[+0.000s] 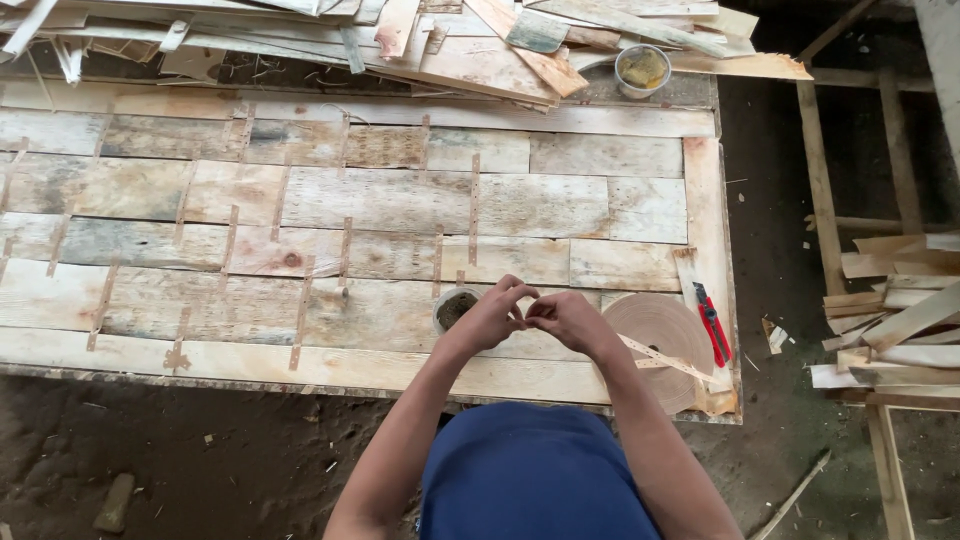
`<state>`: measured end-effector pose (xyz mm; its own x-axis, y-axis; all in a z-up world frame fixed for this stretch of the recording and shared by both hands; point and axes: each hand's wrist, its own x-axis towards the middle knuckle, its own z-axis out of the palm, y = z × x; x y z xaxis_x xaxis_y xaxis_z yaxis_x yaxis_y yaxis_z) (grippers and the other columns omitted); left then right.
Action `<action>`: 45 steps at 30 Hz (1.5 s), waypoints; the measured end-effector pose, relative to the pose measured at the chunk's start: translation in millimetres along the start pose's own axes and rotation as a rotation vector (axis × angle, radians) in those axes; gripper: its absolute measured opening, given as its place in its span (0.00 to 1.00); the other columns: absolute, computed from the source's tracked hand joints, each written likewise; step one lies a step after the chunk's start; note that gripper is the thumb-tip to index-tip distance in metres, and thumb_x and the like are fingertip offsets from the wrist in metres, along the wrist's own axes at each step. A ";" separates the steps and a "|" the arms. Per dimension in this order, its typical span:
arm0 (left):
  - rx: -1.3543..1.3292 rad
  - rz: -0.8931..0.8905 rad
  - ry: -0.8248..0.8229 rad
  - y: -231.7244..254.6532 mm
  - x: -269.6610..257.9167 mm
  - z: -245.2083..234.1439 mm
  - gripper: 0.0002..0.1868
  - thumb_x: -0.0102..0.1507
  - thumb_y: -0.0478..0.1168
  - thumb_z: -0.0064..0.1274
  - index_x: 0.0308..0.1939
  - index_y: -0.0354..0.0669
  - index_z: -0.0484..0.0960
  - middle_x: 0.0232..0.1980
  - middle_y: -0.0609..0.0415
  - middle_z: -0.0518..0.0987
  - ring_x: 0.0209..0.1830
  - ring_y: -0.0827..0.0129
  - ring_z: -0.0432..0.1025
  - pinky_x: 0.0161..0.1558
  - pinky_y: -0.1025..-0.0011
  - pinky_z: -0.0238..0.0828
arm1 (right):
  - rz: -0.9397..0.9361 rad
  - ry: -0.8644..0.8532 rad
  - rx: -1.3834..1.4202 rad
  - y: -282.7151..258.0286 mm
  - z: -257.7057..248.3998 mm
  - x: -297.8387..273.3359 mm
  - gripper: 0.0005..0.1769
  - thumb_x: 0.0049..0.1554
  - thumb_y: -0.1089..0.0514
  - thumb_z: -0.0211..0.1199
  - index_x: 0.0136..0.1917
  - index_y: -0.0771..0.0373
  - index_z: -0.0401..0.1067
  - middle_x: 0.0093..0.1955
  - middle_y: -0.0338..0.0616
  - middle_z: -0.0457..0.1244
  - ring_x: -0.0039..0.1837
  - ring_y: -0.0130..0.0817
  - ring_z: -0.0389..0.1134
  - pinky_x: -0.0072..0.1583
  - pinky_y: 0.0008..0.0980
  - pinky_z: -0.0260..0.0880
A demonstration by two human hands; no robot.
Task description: Applying glue to thin wood strips and fixing them onto a wooden panel to create a surface pattern.
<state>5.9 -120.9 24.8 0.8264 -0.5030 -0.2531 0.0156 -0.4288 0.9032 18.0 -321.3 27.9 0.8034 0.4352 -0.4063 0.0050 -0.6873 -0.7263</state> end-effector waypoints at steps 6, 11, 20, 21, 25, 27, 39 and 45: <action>0.016 0.001 -0.001 -0.3 0.0 1.6 0.27 0.62 0.21 0.55 0.62 0.45 0.72 0.61 0.43 0.65 0.48 0.49 0.79 0.51 0.59 0.82 | -0.029 -0.009 0.000 2.4 4.5 -0.8 0.08 0.54 0.52 0.70 0.47 0.55 0.81 0.43 0.45 0.74 0.53 0.47 0.75 0.56 0.43 0.74; 0.035 -0.012 -0.031 -9.3 4.3 9.0 0.27 0.62 0.22 0.56 0.62 0.46 0.73 0.61 0.43 0.66 0.47 0.47 0.79 0.48 0.57 0.82 | -0.045 -0.029 -0.009 8.8 7.3 -1.2 0.09 0.54 0.52 0.69 0.47 0.56 0.80 0.44 0.45 0.74 0.54 0.48 0.74 0.57 0.43 0.74; 0.045 -0.007 -0.036 2.8 -0.8 10.1 0.36 0.59 0.21 0.57 0.68 0.49 0.68 0.61 0.43 0.66 0.44 0.48 0.79 0.46 0.58 0.82 | -0.211 0.018 -0.107 26.3 17.0 2.1 0.08 0.55 0.54 0.68 0.46 0.60 0.77 0.46 0.52 0.71 0.53 0.54 0.72 0.56 0.46 0.73; 0.030 -0.008 -0.027 2.7 -0.2 10.0 0.37 0.59 0.20 0.56 0.69 0.51 0.68 0.60 0.43 0.66 0.42 0.50 0.79 0.46 0.59 0.82 | -0.285 0.042 -0.131 30.3 18.2 3.5 0.08 0.56 0.55 0.66 0.45 0.61 0.76 0.45 0.52 0.70 0.52 0.55 0.71 0.54 0.47 0.73; -0.024 0.026 0.004 -2.1 6.8 11.7 0.40 0.58 0.20 0.56 0.71 0.53 0.67 0.59 0.44 0.66 0.41 0.51 0.80 0.45 0.60 0.82 | -0.373 0.126 -0.210 39.8 21.1 4.6 0.06 0.56 0.55 0.67 0.43 0.58 0.74 0.43 0.44 0.68 0.51 0.48 0.71 0.53 0.42 0.72; -0.054 0.049 0.028 3.5 5.4 10.2 0.43 0.59 0.19 0.55 0.74 0.55 0.64 0.59 0.45 0.66 0.40 0.53 0.80 0.45 0.61 0.82 | -0.447 0.210 -0.277 45.9 22.8 6.6 0.05 0.57 0.55 0.67 0.40 0.52 0.72 0.42 0.33 0.65 0.49 0.36 0.69 0.52 0.35 0.70; -0.331 0.049 0.105 15.7 19.1 18.8 0.44 0.58 0.15 0.51 0.73 0.55 0.63 0.56 0.44 0.69 0.37 0.57 0.79 0.43 0.63 0.83 | -0.635 0.388 -0.124 58.1 4.5 -4.5 0.06 0.56 0.62 0.68 0.46 0.50 0.77 0.43 0.32 0.68 0.49 0.38 0.70 0.53 0.34 0.71; -0.393 0.041 0.127 18.8 31.8 31.4 0.47 0.58 0.14 0.50 0.75 0.56 0.60 0.55 0.44 0.71 0.34 0.59 0.79 0.41 0.64 0.84 | -0.642 0.419 -0.028 55.7 -11.6 -17.7 0.07 0.57 0.67 0.66 0.45 0.54 0.78 0.42 0.38 0.69 0.48 0.43 0.70 0.53 0.37 0.72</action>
<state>14.8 -168.5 22.8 0.8934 -0.4065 -0.1915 0.1747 -0.0784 0.9815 10.9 -374.0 1.0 0.7963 0.5015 0.3383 0.5575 -0.3913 -0.7322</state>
